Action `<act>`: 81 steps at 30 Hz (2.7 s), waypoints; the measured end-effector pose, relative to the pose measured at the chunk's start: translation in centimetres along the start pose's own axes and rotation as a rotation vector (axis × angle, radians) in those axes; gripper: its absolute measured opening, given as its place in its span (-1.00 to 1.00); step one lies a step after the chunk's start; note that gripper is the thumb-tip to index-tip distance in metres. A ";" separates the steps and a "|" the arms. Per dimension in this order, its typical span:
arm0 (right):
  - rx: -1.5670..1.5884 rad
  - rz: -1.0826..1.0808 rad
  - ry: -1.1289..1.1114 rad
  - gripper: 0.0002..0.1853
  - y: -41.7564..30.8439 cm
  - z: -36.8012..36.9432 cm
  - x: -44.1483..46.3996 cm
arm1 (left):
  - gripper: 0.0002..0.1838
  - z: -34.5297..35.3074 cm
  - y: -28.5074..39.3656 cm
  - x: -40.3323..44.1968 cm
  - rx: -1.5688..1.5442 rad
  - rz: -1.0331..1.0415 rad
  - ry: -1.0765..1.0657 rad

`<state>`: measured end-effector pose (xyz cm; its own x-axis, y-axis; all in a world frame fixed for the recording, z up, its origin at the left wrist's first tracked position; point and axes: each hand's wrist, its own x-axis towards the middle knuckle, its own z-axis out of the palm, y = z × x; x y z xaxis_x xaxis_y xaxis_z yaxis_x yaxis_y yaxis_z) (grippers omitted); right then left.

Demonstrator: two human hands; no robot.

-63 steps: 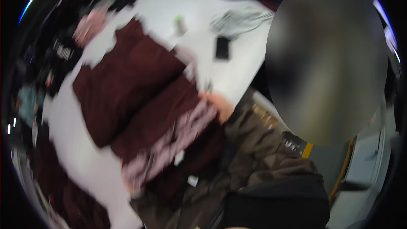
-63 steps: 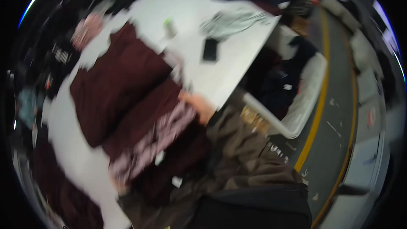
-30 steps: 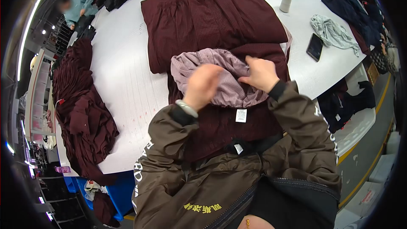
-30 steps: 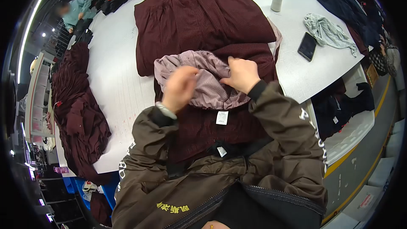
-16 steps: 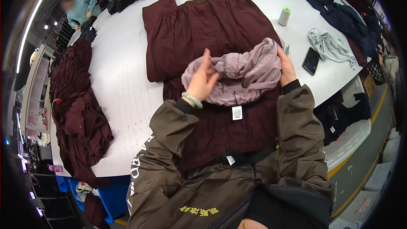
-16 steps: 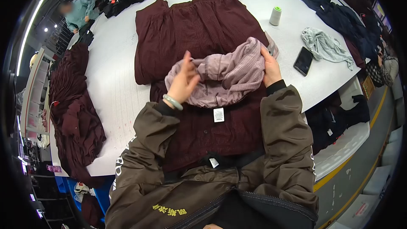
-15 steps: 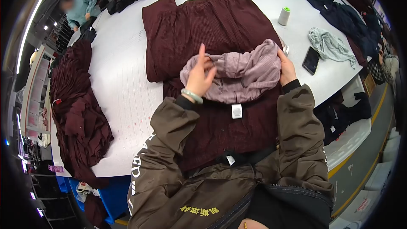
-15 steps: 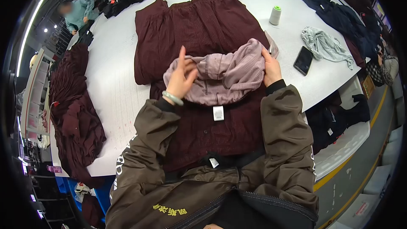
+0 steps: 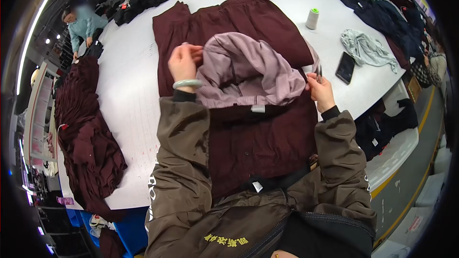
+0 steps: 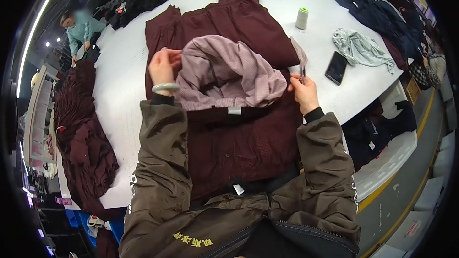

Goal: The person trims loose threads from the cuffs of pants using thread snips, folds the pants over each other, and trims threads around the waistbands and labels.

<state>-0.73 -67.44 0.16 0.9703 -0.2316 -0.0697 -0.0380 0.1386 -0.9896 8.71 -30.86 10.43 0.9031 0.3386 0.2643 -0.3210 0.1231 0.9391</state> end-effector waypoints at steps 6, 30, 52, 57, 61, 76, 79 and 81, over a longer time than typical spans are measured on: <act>0.197 0.195 0.048 -0.65 0.4 3.3 -1.4 | -0.78 -11.1 -5.2 -3.9 0.549 -0.040 -0.078; -0.195 0.021 -0.346 -0.77 1.9 -0.5 -21.9 | -0.59 -21.1 3.5 -27.6 0.224 -0.546 -0.395; 0.474 -0.528 -0.742 -0.73 -10.2 4.1 -24.7 | -0.42 -7.4 5.4 -26.1 0.903 0.586 -0.958; 0.471 -0.714 -1.545 -0.89 -22.1 9.8 -24.5 | -0.81 -6.4 4.6 -22.1 0.488 -0.196 -1.363; 0.669 -0.968 -1.236 -0.78 -21.7 11.6 -26.5 | -0.91 -4.8 3.1 -11.3 0.516 0.261 -0.526; 0.725 -0.855 -1.050 -0.91 -20.2 13.4 -19.8 | -0.61 -2.6 -14.1 9.6 1.192 0.262 0.466; 0.701 -0.898 -1.060 -0.90 -20.5 12.6 -20.4 | -0.59 -4.2 -15.3 12.3 0.993 0.245 0.383; 0.684 -0.928 -1.069 -0.88 -20.9 11.5 -21.4 | -0.57 -6.2 -16.0 12.4 0.819 0.201 0.290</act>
<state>-17.96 -54.26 23.76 0.3171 0.2412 0.9172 0.4676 0.8016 -0.3725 23.29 -22.88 -2.71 0.7085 0.5180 0.4793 -0.0609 -0.6318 0.7727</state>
